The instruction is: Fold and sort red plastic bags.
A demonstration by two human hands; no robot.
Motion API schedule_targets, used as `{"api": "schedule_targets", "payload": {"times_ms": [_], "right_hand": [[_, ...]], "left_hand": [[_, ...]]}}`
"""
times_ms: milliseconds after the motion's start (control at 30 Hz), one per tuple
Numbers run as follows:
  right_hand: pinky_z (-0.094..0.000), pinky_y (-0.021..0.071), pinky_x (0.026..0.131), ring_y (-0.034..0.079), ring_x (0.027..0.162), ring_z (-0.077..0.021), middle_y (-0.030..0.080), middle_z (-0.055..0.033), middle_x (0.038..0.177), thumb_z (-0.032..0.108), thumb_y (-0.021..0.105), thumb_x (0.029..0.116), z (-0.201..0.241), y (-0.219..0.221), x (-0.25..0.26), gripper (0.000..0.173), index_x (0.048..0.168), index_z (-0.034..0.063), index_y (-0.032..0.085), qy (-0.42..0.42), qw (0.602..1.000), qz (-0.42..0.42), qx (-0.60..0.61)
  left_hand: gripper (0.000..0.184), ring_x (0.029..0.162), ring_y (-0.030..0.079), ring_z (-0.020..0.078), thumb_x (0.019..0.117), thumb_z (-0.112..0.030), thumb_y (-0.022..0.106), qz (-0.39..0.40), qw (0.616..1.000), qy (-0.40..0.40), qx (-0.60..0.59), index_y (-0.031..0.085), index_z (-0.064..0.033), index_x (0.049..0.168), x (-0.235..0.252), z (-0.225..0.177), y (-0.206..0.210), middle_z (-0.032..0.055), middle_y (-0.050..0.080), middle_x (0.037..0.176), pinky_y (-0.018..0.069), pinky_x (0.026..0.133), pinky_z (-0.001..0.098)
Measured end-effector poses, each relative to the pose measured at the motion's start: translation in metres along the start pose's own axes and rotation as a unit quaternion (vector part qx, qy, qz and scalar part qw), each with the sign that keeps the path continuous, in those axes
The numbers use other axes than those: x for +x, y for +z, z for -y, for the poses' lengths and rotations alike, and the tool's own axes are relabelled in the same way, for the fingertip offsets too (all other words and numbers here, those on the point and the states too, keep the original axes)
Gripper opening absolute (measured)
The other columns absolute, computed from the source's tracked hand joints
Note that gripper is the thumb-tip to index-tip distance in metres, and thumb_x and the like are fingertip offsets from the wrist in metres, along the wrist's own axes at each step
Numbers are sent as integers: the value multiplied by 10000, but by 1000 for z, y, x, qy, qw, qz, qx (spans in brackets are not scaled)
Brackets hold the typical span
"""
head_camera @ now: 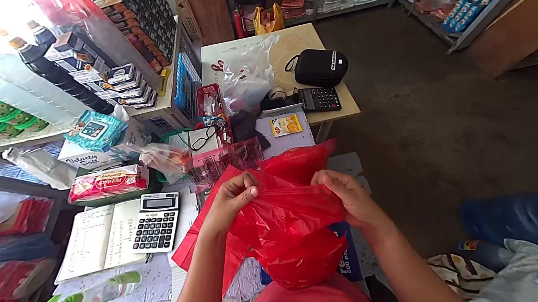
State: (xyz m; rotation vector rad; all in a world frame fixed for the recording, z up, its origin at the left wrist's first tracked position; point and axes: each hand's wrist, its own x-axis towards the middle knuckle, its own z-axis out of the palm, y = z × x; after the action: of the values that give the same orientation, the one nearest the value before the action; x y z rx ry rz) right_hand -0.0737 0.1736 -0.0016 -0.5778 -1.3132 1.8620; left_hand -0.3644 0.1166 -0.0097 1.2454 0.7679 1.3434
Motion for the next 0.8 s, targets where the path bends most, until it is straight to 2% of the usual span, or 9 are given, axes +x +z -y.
{"api": "schedule_targets", "payload": {"times_ms": [67, 167, 333, 400, 500, 600, 667, 733, 800], "right_hand": [[-198, 560, 744, 655, 838, -15, 693, 73, 919, 428, 638, 998, -6, -7, -11, 265, 950, 182, 723, -9, 994, 49, 94], [-197, 569, 782, 676, 885, -29, 710, 61, 960, 354, 677, 981, -14, -7, -18, 164, 973, 196, 722, -55, 973, 86, 208], [-304, 578, 910, 687, 994, -94, 729, 41, 1006, 432, 716, 923, -19, -2, -13, 192, 941, 244, 746, -116, 960, -72, 246], [-329, 580, 917, 688, 990, -108, 722, 21, 1003, 424, 715, 929, -17, -7, -10, 201, 935, 223, 725, -108, 956, -117, 248], [-346, 594, 901, 702, 971, -118, 731, -3, 1002, 403, 694, 956, -17, -11, -11, 219, 1001, 190, 716, -70, 950, -161, 258], [-361, 605, 884, 712, 956, -130, 735, -18, 993, 386, 635, 993, -20, -11, -11, 223, 1040, 175, 690, -25, 937, -198, 285], [-358, 614, 850, 715, 908, -130, 731, -24, 947, 337, 536, 1045, -22, -12, -9, 226, 1032, 151, 664, 20, 942, -205, 267], [-335, 609, 817, 704, 871, -120, 719, -22, 915, 268, 450, 1083, -25, -17, -9, 254, 1027, 117, 646, 66, 965, -175, 184], [-333, 610, 834, 713, 890, -127, 733, -38, 942, 228, 475, 1075, -26, -21, -10, 245, 1028, 93, 674, 74, 976, -136, 154]], "left_hand": [[166, 1003, 648, 59, 973, -346, 690, 40, 996, 10, -76, 721, -196, 909, 2, 4, 4, -51, 711, 1022, 523, 914, 254], [191, 918, 666, 52, 980, -377, 669, 75, 983, 8, -168, 710, -191, 969, 8, 5, 16, -40, 713, 970, 542, 838, 224], [103, 723, 627, 24, 1023, -212, 623, 22, 997, -61, -31, 620, -132, 958, 24, 7, 23, -67, 648, 792, 541, 692, 216], [75, 716, 625, 36, 1020, -161, 615, 4, 997, -81, -2, 615, -100, 977, 26, 11, 22, -54, 646, 775, 543, 702, 232], [185, 807, 683, 59, 978, -147, 683, 36, 993, -115, 8, 676, -36, 1125, 22, 14, 16, -12, 727, 898, 580, 764, 249], [115, 842, 671, 48, 959, -146, 707, 33, 991, -115, 56, 748, -47, 1003, 18, 19, 12, -12, 734, 941, 567, 771, 245], [137, 913, 655, 67, 983, -183, 671, -6, 995, -81, 56, 743, -71, 952, 16, 23, 8, 19, 712, 1068, 550, 767, 241], [149, 780, 622, 37, 990, -229, 667, -56, 997, -51, -30, 733, -105, 941, 14, 23, 8, 39, 713, 1111, 510, 643, 199], [118, 634, 553, 1, 989, -213, 675, -78, 989, -36, -119, 736, -115, 968, 13, 20, 8, 13, 710, 999, 469, 565, 166]]}}
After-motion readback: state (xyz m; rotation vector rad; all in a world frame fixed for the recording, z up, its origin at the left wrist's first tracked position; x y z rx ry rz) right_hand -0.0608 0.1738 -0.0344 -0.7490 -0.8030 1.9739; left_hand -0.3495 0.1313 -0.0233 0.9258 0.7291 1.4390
